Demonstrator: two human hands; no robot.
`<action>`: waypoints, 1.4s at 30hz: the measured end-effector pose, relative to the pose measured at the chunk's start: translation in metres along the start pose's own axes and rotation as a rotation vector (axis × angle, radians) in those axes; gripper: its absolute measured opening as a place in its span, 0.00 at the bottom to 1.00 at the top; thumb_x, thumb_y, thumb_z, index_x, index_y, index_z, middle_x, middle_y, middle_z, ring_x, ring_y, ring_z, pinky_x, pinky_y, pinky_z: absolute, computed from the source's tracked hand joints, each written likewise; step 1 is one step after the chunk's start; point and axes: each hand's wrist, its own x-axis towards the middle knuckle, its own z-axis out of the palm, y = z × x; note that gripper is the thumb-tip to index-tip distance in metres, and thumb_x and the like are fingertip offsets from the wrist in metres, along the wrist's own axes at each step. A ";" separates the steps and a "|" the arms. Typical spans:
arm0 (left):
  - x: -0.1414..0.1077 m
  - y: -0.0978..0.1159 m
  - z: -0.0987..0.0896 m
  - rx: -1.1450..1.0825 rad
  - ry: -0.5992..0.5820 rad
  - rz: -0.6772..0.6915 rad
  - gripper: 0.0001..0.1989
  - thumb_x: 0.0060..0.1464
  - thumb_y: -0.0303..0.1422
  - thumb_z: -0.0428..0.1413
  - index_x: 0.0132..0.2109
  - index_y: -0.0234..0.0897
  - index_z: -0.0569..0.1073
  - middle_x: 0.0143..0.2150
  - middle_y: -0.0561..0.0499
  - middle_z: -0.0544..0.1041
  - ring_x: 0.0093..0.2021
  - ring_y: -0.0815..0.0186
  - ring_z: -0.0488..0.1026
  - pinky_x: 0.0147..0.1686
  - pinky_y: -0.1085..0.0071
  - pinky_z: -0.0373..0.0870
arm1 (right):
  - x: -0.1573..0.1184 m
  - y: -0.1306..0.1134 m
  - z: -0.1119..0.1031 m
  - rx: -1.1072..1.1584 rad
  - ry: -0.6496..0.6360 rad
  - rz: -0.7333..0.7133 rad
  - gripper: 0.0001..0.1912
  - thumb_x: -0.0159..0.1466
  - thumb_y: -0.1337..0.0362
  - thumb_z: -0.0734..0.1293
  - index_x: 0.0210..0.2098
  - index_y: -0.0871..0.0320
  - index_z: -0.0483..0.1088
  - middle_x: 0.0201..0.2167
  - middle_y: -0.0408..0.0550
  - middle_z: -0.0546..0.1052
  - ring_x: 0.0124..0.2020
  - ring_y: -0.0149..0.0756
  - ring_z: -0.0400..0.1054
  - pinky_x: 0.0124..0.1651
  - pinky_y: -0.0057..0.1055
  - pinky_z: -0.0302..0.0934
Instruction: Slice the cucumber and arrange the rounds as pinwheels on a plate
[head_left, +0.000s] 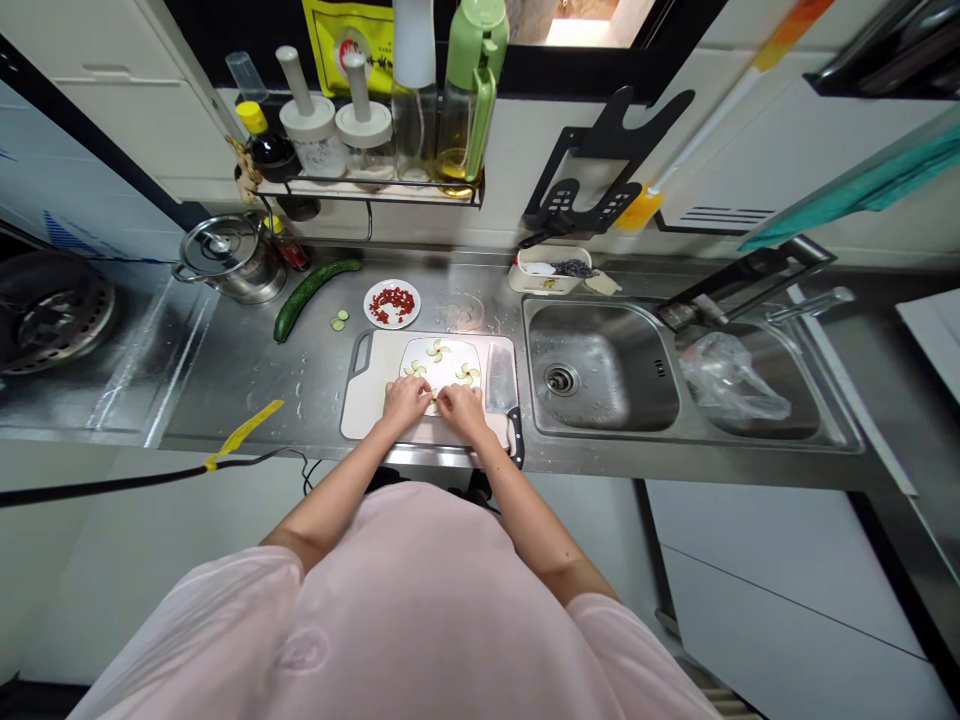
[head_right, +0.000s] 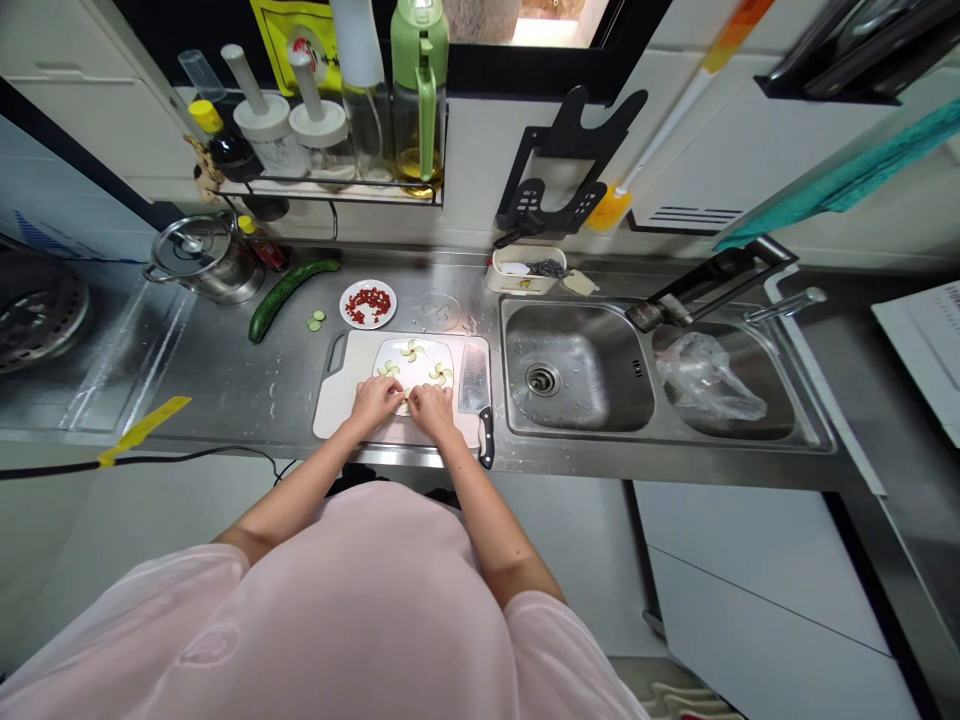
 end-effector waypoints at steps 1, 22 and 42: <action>0.000 0.000 0.000 0.001 0.002 0.002 0.05 0.55 0.35 0.55 0.38 0.41 0.73 0.40 0.48 0.75 0.45 0.58 0.69 0.44 0.63 0.58 | 0.000 0.000 0.001 -0.005 0.002 -0.002 0.10 0.66 0.63 0.60 0.33 0.57 0.70 0.34 0.48 0.74 0.38 0.38 0.62 0.41 0.33 0.43; 0.000 0.003 0.003 0.021 0.003 -0.015 0.06 0.55 0.36 0.55 0.37 0.41 0.74 0.40 0.47 0.75 0.46 0.57 0.68 0.44 0.62 0.57 | 0.003 0.001 -0.002 0.000 0.041 0.030 0.06 0.64 0.64 0.62 0.33 0.57 0.69 0.35 0.49 0.75 0.39 0.39 0.62 0.41 0.34 0.43; -0.002 0.004 -0.001 0.008 0.023 -0.010 0.08 0.55 0.38 0.54 0.38 0.42 0.74 0.41 0.48 0.76 0.46 0.58 0.69 0.46 0.62 0.56 | 0.001 0.009 -0.009 0.123 0.144 0.055 0.07 0.63 0.63 0.62 0.29 0.56 0.68 0.30 0.45 0.74 0.36 0.37 0.63 0.40 0.32 0.44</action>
